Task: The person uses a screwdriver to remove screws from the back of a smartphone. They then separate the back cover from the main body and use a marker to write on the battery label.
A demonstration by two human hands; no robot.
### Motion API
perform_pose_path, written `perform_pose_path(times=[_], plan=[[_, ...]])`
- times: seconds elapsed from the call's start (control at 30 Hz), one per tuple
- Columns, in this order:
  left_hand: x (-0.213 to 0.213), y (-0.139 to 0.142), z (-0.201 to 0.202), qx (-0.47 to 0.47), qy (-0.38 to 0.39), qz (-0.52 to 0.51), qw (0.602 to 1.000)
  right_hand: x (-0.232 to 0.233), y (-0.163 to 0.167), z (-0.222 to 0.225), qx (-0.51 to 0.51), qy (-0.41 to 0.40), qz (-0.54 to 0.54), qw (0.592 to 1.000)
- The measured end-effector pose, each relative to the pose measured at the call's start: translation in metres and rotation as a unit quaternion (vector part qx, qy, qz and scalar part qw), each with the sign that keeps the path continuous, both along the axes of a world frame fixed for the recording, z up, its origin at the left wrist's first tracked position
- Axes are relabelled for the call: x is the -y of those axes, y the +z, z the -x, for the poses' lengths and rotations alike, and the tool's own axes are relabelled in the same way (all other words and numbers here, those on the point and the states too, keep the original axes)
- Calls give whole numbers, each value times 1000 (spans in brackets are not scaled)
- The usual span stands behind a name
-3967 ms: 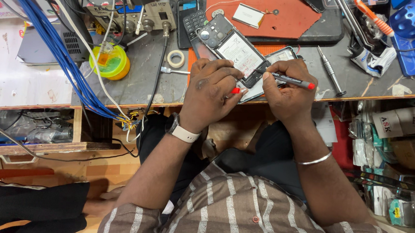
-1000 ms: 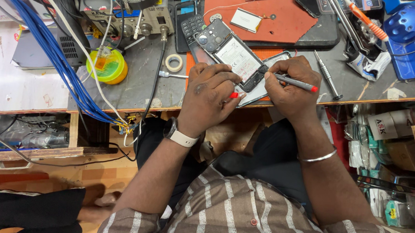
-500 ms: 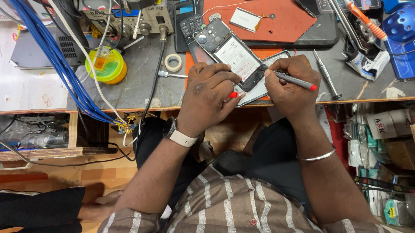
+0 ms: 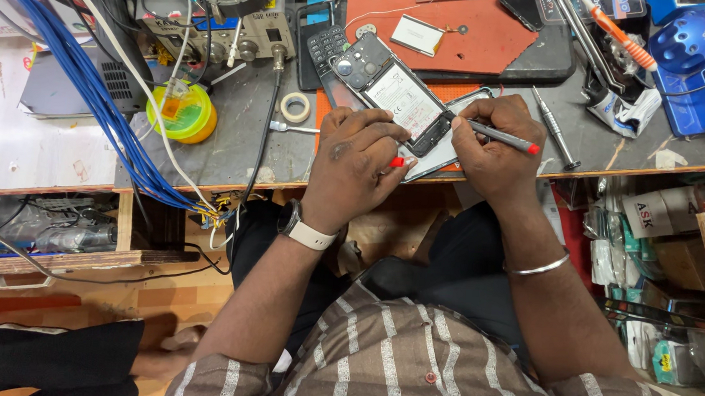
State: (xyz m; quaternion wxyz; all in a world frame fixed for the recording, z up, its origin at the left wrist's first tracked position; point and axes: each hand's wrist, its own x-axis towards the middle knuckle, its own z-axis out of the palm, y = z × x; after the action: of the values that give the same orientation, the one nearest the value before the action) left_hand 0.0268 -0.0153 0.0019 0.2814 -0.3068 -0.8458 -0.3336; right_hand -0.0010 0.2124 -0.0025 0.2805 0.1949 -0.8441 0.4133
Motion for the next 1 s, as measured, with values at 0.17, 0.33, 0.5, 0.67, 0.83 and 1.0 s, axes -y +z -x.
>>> perform_pose_path(times=[0.17,0.33,0.5,0.67,0.83,1.0], plan=[[-1,1,-1,2,2,3,1000,0,1,-1,-4,4,4,1000],[-1,2,0,2,2,-2,1000,-1,2,0,7,28,2,1000],[-2,2,0,4,6,3,1000,-1,1,3,-3,29,-14,999],[-2,2,-1,6,4,1,1000,-2,1,3,0,32,-9,999],[-3,1,0,5,2,4,1000,-2,0,3,8,18,-2,1000],[-3,1,0,7,4,-2,1000,-2,0,3,7,15,-5,1000]])
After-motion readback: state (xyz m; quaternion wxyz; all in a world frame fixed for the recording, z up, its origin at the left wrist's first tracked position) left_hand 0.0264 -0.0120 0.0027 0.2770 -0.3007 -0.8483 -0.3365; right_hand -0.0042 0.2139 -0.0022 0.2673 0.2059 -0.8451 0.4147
